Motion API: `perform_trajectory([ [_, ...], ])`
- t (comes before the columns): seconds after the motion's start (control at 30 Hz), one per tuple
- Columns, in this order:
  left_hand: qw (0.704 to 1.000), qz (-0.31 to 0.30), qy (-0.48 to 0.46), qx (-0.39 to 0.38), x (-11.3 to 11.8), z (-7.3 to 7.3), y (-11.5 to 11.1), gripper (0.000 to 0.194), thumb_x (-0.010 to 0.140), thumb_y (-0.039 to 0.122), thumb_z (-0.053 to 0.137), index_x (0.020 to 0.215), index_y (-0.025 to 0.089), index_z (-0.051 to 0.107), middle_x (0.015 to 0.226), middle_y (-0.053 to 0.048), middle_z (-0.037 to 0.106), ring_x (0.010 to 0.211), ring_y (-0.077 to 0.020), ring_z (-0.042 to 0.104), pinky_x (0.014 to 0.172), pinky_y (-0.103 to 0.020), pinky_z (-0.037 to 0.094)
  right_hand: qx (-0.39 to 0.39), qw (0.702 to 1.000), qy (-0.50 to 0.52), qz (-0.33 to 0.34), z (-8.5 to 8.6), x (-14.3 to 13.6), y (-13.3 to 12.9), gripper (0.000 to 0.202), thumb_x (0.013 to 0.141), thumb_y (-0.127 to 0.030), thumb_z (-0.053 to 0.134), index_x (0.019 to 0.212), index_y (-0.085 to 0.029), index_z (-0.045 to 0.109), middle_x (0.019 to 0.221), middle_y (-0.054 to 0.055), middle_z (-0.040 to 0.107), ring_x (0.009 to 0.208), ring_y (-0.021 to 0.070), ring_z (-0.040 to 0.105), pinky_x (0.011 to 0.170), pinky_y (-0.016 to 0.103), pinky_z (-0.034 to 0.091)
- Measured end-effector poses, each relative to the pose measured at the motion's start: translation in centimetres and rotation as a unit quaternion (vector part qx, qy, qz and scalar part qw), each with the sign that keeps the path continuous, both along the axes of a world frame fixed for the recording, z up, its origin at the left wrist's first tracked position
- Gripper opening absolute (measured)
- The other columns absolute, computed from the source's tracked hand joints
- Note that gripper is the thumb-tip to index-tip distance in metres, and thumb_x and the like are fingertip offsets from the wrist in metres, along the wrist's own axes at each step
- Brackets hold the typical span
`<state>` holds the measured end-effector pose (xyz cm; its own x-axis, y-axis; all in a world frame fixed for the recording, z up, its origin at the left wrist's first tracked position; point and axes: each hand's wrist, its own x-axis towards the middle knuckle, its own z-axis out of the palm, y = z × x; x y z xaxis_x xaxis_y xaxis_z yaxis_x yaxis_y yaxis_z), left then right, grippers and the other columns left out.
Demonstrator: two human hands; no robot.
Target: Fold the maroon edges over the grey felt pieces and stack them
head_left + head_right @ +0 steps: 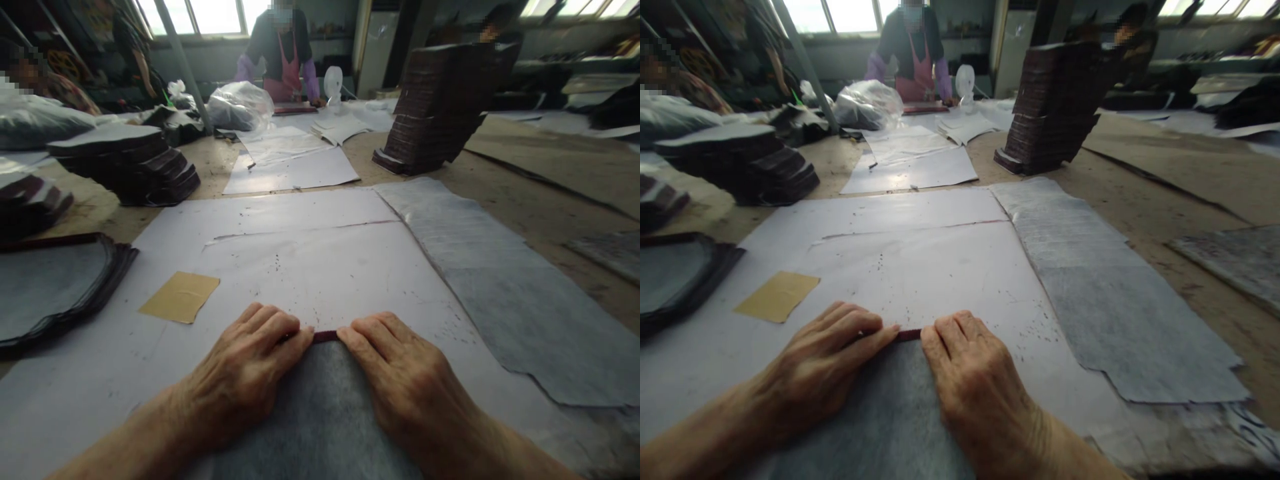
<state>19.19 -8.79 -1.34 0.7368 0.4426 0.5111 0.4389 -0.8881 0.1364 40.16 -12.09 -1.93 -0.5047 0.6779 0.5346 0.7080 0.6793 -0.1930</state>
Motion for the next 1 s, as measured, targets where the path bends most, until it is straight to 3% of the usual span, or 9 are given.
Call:
perform_trajectory([
  [0.13,1.0,-0.022,0.004,-0.006,-1.2,-0.3,0.2,0.031,0.083,0.0,0.038,0.11,0.006,0.051,0.089,-0.01,0.055,0.081,-0.0172,0.048,0.07,-0.032,0.043,0.021,0.999,-0.023,0.013,-0.1,0.2,0.2,0.029,0.087,-0.008,0.034,0.102,-0.007,0.059,0.085,0.008,0.059,0.079,0.0181,0.051,0.069,0.032,0.049],
  [0.33,1.0,-0.016,0.021,-0.01,-0.8,-0.4,0.3,0.028,0.087,0.004,0.034,0.11,0.005,0.05,0.086,-0.009,0.056,0.078,-0.0167,0.048,0.069,-0.032,0.044,0.052,0.991,-0.121,0.035,1.0,-0.4,0.1,0.035,0.087,-0.005,0.028,0.088,-0.007,0.062,0.085,0.008,0.06,0.072,0.0166,0.052,0.062,0.028,0.048],
  [0.5,0.999,-0.029,0.033,0.005,-0.5,-0.3,0.2,0.025,0.088,0.007,0.032,0.104,0.003,0.052,0.084,-0.01,0.056,0.077,-0.0176,0.049,0.068,-0.034,0.044,0.139,0.976,-0.166,-0.023,1.8,-2.1,0.5,0.032,0.081,-0.002,0.032,0.083,-0.006,0.065,0.079,0.011,0.06,0.075,0.0234,0.053,0.061,0.036,0.045],
  [0.63,0.999,-0.032,0.036,-0.016,-0.6,-0.2,0.2,0.024,0.09,0.01,0.031,0.091,0.006,0.055,0.079,-0.008,0.054,0.073,-0.017,0.048,0.065,-0.034,0.044,0.074,0.994,-0.081,0.022,1.1,-3.2,0.9,0.032,0.082,-0.002,0.031,0.078,-0.009,0.062,0.073,0.009,0.059,0.07,0.0194,0.051,0.061,0.032,0.046],
  [0.8,0.999,-0.036,0.01,-0.004,-2.5,0.0,0.3,0.026,0.089,0.008,0.035,0.11,0.004,0.049,0.085,-0.01,0.056,0.079,-0.0163,0.049,0.07,-0.033,0.046,0.0,0.996,-0.052,0.066,0.3,-2.7,0.9,0.03,0.085,-0.004,0.03,0.082,-0.009,0.06,0.078,0.009,0.057,0.073,0.0175,0.05,0.064,0.03,0.049],
  [1.0,1.0,-0.013,0.003,0.015,-4.2,0.1,0.2,0.024,0.086,0.003,0.041,0.108,0.003,0.051,0.084,-0.01,0.056,0.079,-0.0166,0.049,0.067,-0.032,0.047,-0.021,0.995,-0.049,0.088,0.6,-2.6,1.3,0.029,0.087,-0.005,0.032,0.101,-0.004,0.058,0.086,0.008,0.059,0.076,0.0169,0.051,0.067,0.029,0.051],
])
